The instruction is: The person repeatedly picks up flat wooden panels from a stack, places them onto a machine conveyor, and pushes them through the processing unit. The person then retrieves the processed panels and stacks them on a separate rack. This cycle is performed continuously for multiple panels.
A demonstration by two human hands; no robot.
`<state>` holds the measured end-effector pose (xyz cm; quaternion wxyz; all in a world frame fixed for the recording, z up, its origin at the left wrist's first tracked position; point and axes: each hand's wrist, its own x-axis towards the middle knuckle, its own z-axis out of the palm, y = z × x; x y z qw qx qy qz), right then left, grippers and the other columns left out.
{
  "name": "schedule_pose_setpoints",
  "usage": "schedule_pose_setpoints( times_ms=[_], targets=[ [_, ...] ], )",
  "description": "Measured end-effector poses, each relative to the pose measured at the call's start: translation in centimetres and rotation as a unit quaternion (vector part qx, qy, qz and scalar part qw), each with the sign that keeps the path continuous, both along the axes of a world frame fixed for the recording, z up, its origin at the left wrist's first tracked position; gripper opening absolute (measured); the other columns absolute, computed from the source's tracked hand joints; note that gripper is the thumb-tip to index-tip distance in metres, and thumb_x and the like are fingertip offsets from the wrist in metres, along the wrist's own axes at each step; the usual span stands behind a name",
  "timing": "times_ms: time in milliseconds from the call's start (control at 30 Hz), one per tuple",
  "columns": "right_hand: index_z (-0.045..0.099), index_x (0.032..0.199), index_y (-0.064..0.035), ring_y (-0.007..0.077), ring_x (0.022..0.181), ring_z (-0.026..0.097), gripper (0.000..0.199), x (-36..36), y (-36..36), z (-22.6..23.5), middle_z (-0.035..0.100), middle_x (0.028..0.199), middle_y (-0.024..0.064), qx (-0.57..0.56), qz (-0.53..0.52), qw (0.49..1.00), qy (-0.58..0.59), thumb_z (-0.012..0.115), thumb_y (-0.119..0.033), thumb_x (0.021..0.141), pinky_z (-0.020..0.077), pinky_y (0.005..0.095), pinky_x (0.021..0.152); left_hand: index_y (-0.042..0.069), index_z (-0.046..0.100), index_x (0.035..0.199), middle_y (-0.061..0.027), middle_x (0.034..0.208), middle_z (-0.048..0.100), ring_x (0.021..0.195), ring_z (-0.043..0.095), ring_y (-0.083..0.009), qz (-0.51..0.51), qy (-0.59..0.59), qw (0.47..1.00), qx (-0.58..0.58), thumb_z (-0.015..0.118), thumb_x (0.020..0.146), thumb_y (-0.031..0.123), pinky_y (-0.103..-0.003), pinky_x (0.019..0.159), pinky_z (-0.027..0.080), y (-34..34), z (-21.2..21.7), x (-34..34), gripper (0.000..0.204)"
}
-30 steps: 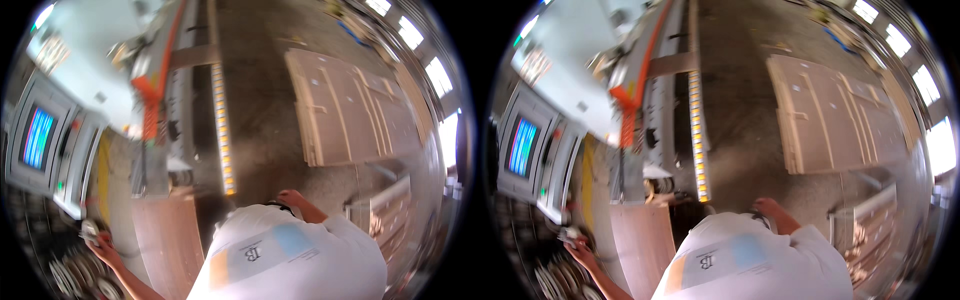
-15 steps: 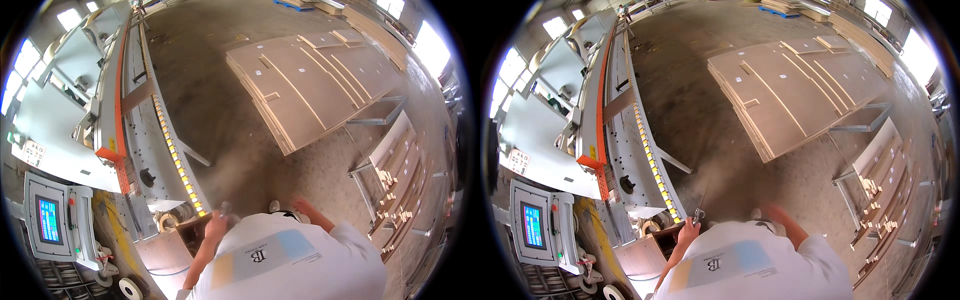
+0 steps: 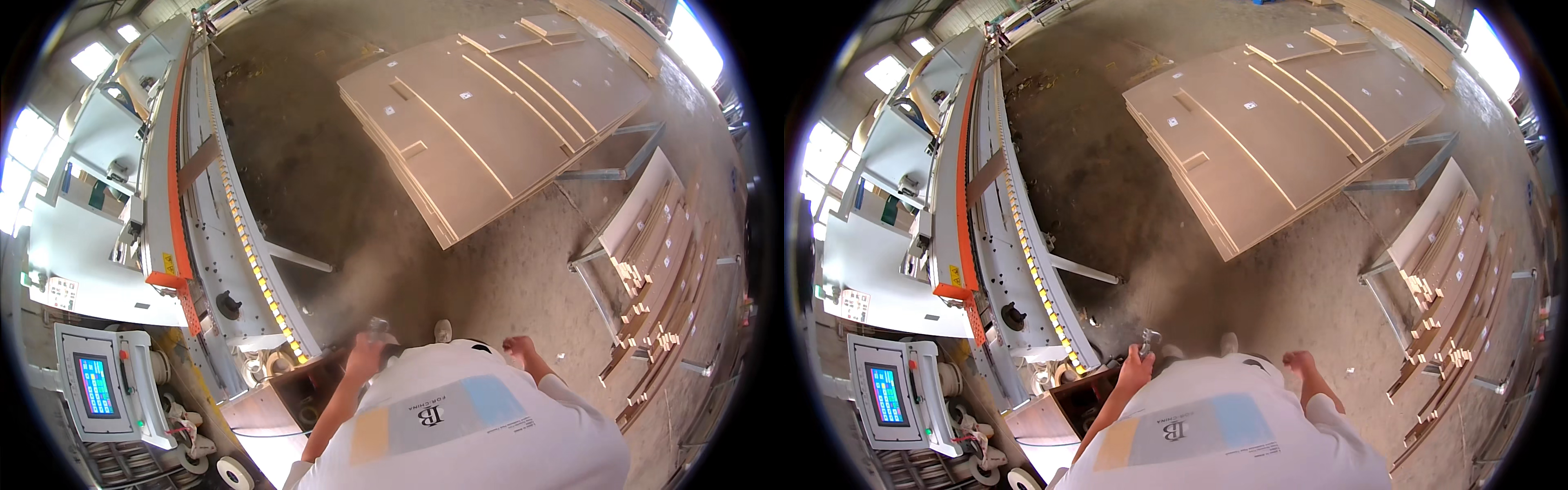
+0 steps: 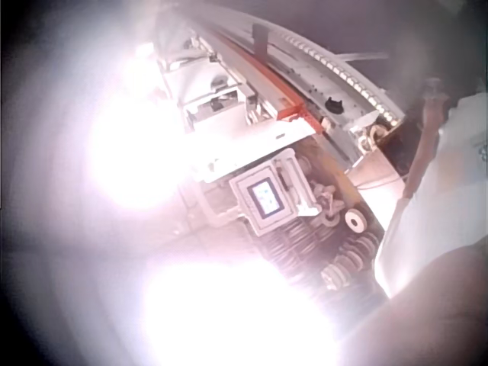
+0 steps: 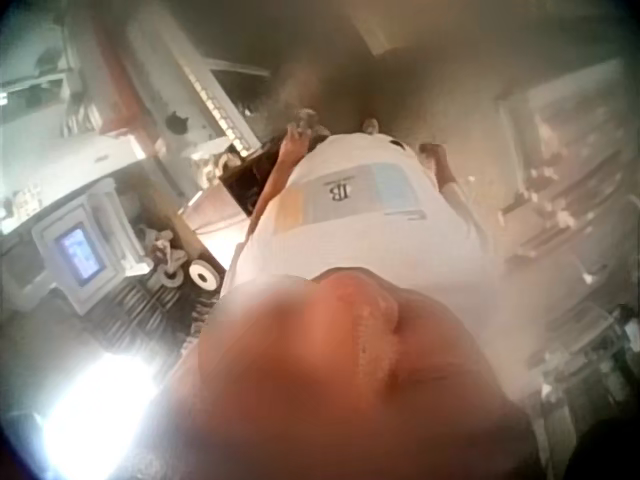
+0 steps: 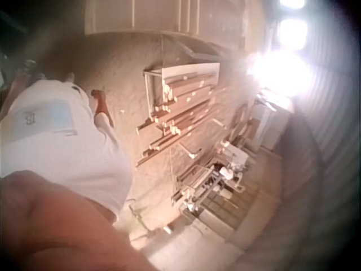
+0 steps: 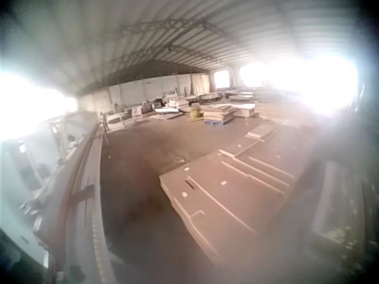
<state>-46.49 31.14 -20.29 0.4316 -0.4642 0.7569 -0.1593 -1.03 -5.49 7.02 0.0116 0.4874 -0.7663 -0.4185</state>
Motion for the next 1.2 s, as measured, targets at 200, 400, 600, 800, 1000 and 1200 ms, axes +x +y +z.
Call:
schedule_pose_setpoints(
  times_ms=[200,400,600,800,1000,1200],
  targets=[
    [0.071,0.102,-0.004,0.0178,0.083,0.07,0.04,-0.4,-20.4,14.8,0.074,0.095,0.0068,-0.074,-0.482,0.822,-0.296,0.055,-0.04,0.104,0.0562,0.0338,0.073,0.011,0.053,0.132,-0.0265,0.126,0.064,0.118,0.062,-0.0433,-0.081,-0.153,0.975,0.137,0.054,0.1,0.047,-0.049,0.098,0.048,-0.4,6.1,-2.3,0.048],
    [0.068,0.111,-0.0096,0.0145,0.09,0.067,0.037,-4.5,-29.6,21.1,0.071,0.103,0.0027,-0.166,-0.513,0.75,-0.383,0.056,-0.044,0.104,0.0555,0.0322,0.081,0.012,0.051,0.133,-0.0267,0.131,0.063,0.12,0.062,-0.0427,-0.149,-0.136,0.969,0.142,0.053,0.101,0.049,-0.048,0.099,0.047,-2.8,6.2,-3.8,0.049],
    [0.068,0.116,-0.0093,0.0145,0.099,0.066,0.037,-6.4,-31.5,20.2,0.071,0.11,0.0021,-0.219,-0.528,0.713,-0.407,0.055,-0.042,0.105,0.0549,0.0336,0.086,0.013,0.049,0.134,-0.0277,0.128,0.064,0.118,0.062,-0.0447,-0.189,-0.102,0.965,0.147,0.053,0.101,0.048,-0.049,0.098,0.048,-2.9,3.3,-2.3,0.048],
    [0.07,0.116,-0.0077,0.0154,0.092,0.068,0.04,-3.4,-29.0,19.3,0.072,0.103,0.0018,-0.159,-0.475,0.796,-0.339,0.058,-0.043,0.103,0.0553,0.0334,0.08,0.014,0.043,0.136,-0.0292,0.121,0.066,0.112,0.063,-0.0487,-0.057,-0.132,0.987,0.069,0.053,0.102,0.045,-0.053,0.095,0.049,-3.5,7.2,-6.8,0.047],
    [0.074,0.111,-0.0054,0.0157,0.081,0.067,0.038,-1.8,-19.2,8.9,0.072,0.09,0.0042,-0.085,-0.379,0.897,-0.213,0.064,-0.04,0.098,0.0533,0.0323,0.07,0.009,0.046,0.135,-0.0295,0.114,0.068,0.108,0.064,-0.0503,-0.037,-0.042,0.998,0.022,0.055,0.099,0.043,-0.056,0.092,0.049,-4.9,11.1,-15.3,0.05],
    [0.071,0.109,-0.0059,0.019,0.07,0.063,0.028,0.1,-9.8,7.6,0.068,0.087,0.006,0.041,-0.443,0.855,-0.265,0.065,-0.03,0.098,0.0463,0.0352,0.053,0.011,0.047,0.134,-0.0212,0.115,0.07,0.106,0.066,-0.0435,-0.097,-0.033,0.995,0.005,0.055,0.101,0.038,-0.052,0.092,0.05,-4.7,12.1,-20.5,0.043]
  ],
)
